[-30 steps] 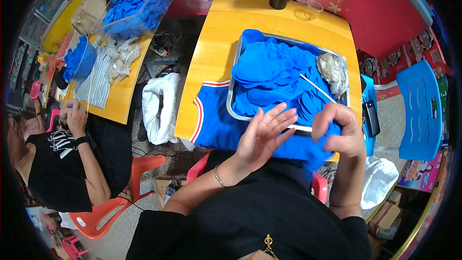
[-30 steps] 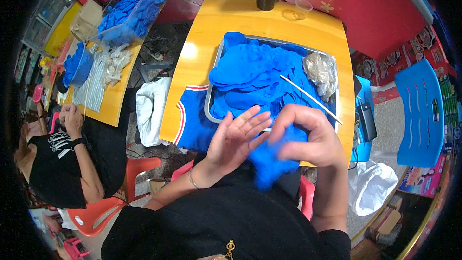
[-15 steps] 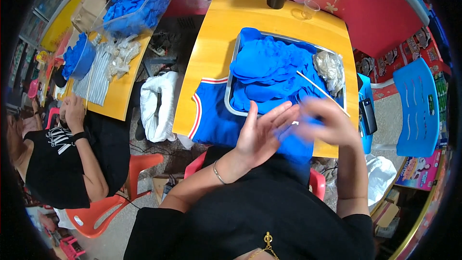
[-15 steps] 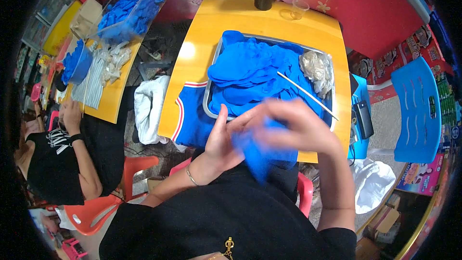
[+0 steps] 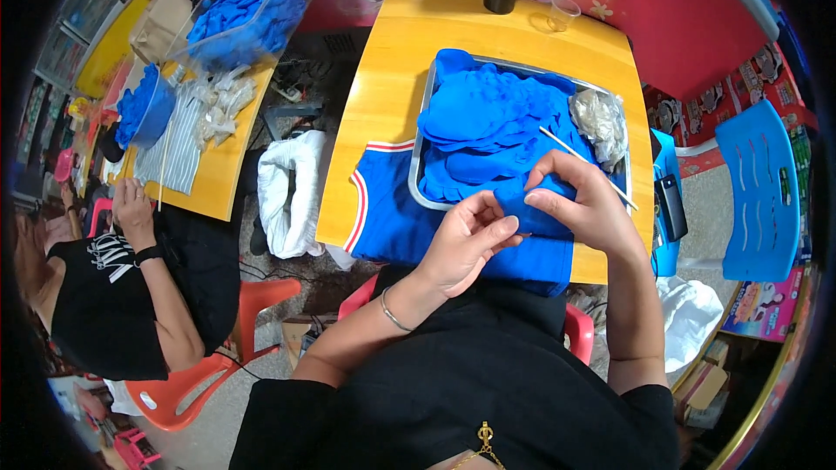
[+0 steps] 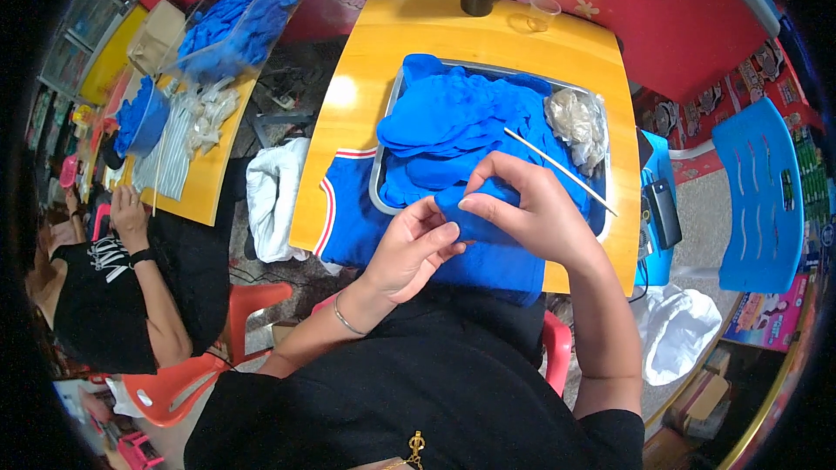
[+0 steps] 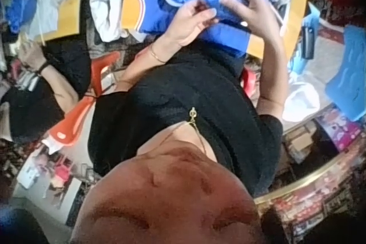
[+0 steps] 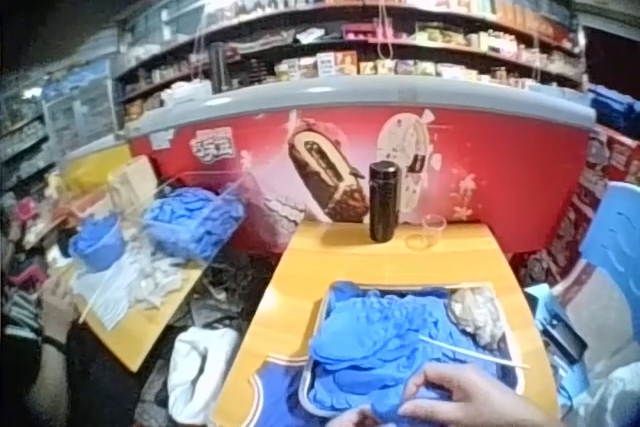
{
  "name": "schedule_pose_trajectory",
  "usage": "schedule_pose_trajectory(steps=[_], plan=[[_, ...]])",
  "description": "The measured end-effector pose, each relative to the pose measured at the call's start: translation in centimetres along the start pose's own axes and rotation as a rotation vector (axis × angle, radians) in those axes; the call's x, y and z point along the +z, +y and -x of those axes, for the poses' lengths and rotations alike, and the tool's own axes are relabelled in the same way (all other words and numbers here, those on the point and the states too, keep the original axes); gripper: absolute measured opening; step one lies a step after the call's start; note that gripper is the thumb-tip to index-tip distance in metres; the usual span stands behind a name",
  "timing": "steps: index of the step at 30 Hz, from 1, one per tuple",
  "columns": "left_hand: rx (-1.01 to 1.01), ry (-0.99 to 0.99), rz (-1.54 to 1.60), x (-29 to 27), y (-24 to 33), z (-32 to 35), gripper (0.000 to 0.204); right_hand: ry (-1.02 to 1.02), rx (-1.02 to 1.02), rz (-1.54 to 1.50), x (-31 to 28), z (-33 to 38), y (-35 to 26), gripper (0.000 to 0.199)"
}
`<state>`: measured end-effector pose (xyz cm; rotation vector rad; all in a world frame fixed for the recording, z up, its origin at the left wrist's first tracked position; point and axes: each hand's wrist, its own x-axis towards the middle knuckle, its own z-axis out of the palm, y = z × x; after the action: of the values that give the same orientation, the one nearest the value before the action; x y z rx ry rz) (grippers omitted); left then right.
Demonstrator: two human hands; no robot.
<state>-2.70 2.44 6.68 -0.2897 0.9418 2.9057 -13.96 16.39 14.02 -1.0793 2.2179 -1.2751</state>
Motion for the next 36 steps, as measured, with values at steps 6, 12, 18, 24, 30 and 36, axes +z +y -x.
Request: schedule_pose_trajectory(steps=[6, 12, 18, 24, 30, 36], plan=[[0.036, -0.065, 0.037, -0.3, -0.7, -0.5, 0.021, -0.025, 0.018, -0.076, -0.3, 0.0, -0.3, 0.021], [-0.099, -0.116, 0.215, 0.6, 0.0, -1.1, 0.076, -0.392, -0.208, -0.336, -1.3, 0.7, 0.6, 0.016], [-0.074, -0.080, 0.339, 0.1, -0.1, -1.2, 0.090, -0.318, -0.329, -1.022, 0.2, 1.4, 0.2, 0.012], [-0.035, -0.158, 0.129, 0.8, 0.1, -0.2, 0.042, 0.084, -0.209, 0.279, 0.6, 0.2, 0.4, 0.034], [0.030, -0.115, -0.045, -0.4, 0.0, -0.5, 0.032, -0.001, -0.212, 0.164, -0.2, 0.6, -0.2, 0.040], [0.102, -0.135, -0.088, -0.2, 0.3, -0.6, 0.031, 0.014, -0.145, 0.122, -0.8, 1.1, -0.3, 0.039]])
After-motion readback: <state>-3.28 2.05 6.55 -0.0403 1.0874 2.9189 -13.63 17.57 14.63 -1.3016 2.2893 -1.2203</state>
